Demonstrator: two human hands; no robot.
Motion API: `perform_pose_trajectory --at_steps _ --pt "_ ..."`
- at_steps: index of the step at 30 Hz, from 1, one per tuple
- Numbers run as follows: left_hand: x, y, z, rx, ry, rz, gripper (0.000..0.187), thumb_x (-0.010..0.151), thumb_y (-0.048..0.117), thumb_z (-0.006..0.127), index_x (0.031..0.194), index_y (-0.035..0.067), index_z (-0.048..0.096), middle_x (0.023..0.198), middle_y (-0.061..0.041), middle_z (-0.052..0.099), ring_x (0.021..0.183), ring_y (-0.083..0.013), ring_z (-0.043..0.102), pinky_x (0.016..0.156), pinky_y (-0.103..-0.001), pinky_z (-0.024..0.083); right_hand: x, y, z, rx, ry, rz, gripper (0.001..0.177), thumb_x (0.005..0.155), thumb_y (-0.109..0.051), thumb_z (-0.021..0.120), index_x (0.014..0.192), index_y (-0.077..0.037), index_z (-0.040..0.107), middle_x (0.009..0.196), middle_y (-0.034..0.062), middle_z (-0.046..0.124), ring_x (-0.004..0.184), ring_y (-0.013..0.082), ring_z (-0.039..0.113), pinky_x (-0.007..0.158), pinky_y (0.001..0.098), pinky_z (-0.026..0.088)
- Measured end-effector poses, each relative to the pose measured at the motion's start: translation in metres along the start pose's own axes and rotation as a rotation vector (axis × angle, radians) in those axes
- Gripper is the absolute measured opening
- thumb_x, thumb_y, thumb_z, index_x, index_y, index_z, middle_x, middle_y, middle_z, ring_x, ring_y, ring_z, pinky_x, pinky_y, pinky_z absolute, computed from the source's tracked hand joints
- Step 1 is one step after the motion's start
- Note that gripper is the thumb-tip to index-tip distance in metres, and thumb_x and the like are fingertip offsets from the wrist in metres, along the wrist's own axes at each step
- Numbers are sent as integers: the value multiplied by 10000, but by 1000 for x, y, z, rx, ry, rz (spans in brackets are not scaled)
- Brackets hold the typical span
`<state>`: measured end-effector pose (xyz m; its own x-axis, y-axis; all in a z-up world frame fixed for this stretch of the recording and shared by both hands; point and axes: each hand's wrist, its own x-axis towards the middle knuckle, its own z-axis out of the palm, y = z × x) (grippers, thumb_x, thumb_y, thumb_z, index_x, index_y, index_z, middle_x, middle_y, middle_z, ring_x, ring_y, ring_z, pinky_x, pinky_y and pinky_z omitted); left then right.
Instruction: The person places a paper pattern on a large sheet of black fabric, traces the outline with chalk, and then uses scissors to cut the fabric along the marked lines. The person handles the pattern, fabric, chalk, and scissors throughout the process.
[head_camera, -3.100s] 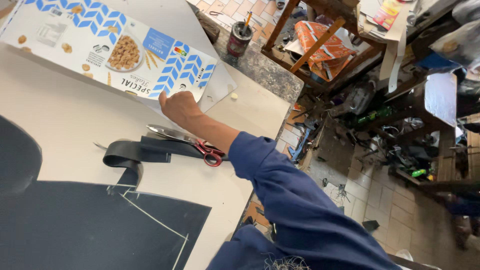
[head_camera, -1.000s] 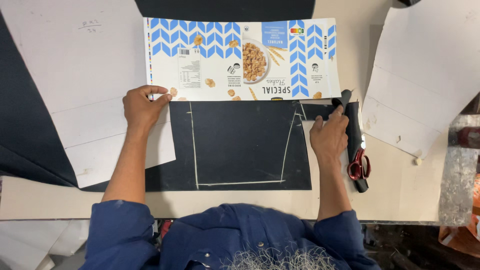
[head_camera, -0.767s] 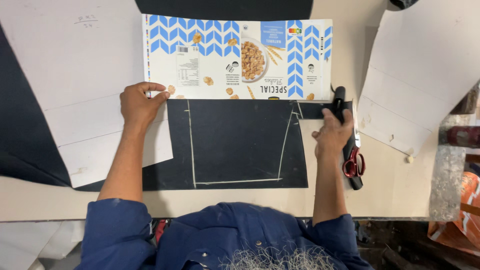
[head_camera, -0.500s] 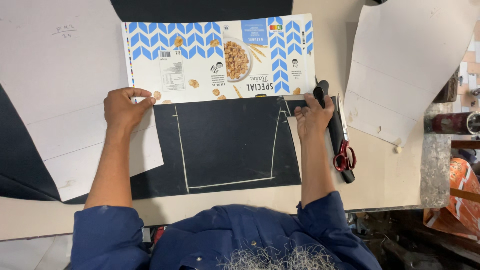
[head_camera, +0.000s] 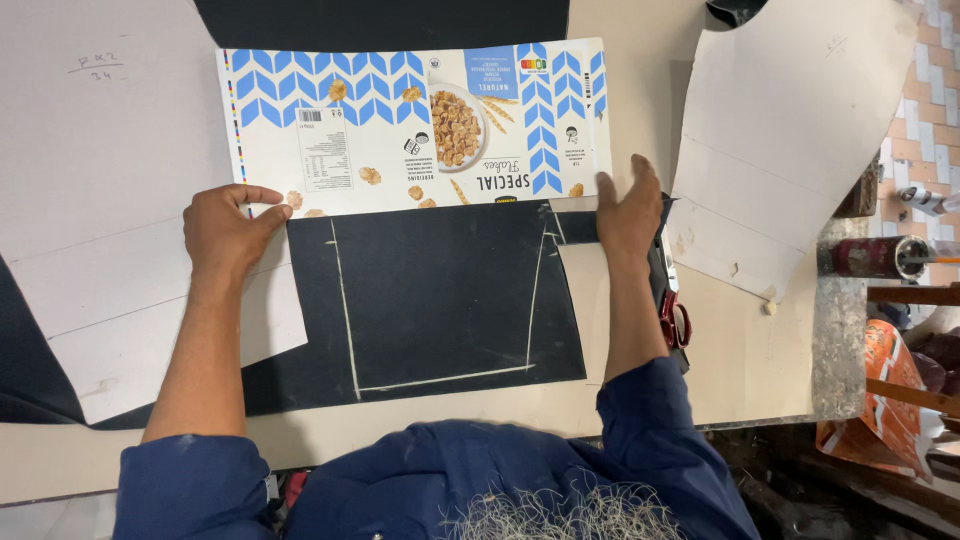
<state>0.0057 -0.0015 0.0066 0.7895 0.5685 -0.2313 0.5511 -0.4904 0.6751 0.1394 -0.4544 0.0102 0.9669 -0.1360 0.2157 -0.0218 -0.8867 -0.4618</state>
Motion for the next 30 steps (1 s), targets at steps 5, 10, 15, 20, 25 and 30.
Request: perform_pose_trajectory --at_steps 5,10,15,20,25,30 --pt "2 4 -3 58 10 -1 201 791 261 894 946 162 813 745 -51 715 625 -150 629 606 -313 487 33 -15 -2 -118 -293 359 964 620 -399 981 1357 -20 488 1301 198 606 1173 333 611 939 437 509" --pt "0 1 3 59 18 -13 199 787 273 883 946 176 813 757 -30 717 636 -140 632 610 -318 493 53 -6 -3 201 -355 383 583 630 -163 973 1072 86 686 932 180 753 760 225 738 653 317 568" --pt "3 -2 1 90 42 36 192 811 312 869 949 191 815 757 -32 701 648 -152 617 605 -341 484 41 -12 -27 570 -265 275 312 820 -103 864 1032 73 718 888 140 746 625 122 643 520 241 517" --pt "1 -12 7 75 58 75 149 870 321 832 990 233 818 796 -50 701 659 -170 616 629 -361 473 -8 -11 -48 595 -173 263 453 836 -69 819 1181 47 549 952 136 752 572 156 644 453 260 498" --pt "-5 -7 14 90 182 198 116 840 282 851 948 244 831 960 -18 717 677 -144 663 640 -349 499 -29 -5 -18 451 -130 166 658 760 -49 850 1299 12 478 1005 195 748 689 197 746 532 279 583" --pt "-8 -5 22 35 143 79 284 734 360 935 951 241 796 919 -19 713 697 -155 668 661 -353 512 -30 17 4 278 20 -6 668 754 -111 936 1277 15 542 1081 231 752 977 284 756 861 356 580"
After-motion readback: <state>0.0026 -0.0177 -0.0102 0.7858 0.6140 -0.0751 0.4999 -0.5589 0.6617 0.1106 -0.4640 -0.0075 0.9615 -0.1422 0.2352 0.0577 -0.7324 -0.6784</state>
